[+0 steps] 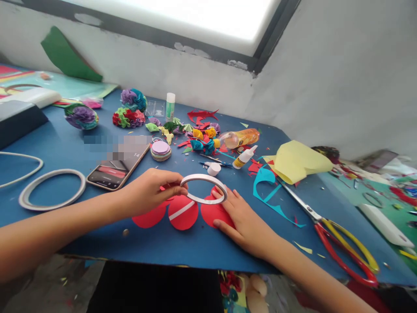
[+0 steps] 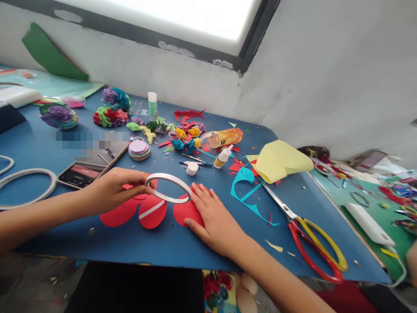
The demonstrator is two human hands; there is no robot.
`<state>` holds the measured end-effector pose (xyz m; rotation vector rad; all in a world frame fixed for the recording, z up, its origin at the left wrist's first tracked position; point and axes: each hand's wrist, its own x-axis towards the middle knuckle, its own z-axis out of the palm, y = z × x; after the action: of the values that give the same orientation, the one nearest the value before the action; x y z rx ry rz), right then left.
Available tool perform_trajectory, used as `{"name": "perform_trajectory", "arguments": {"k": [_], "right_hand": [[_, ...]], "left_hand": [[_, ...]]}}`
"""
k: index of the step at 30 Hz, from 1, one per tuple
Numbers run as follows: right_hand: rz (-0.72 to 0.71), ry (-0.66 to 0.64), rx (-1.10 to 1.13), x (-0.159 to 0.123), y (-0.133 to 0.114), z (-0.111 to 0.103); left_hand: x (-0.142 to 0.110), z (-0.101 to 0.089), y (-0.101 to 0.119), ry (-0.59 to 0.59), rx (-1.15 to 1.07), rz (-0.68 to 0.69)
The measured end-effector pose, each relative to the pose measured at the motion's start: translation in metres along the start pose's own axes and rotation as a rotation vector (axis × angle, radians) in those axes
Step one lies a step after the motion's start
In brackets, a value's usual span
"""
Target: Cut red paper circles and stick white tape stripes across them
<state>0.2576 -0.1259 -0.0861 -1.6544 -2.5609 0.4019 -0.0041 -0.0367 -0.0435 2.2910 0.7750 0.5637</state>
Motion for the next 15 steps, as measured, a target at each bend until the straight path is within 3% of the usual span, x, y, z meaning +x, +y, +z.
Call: {"name": "perform_trajectory", "arguments": {"k": [3,9,15], "right_hand": [[-0.007,0.022,-0.008,0.011,0.0,0.002],[-0.037,0.192,-0.02,0.031,0.003,0.003],[-0.024,0.271,-0.049,0.019,0.007,0.0]], "left_hand": [[0.0,-0.002,-0.004,0.004,0.006,0.03],[0.002,-0.003,-0.01,0.024,0.094,0.088],[0.0,0.002,-0.006,-0.006,0.069,0.014]]}}
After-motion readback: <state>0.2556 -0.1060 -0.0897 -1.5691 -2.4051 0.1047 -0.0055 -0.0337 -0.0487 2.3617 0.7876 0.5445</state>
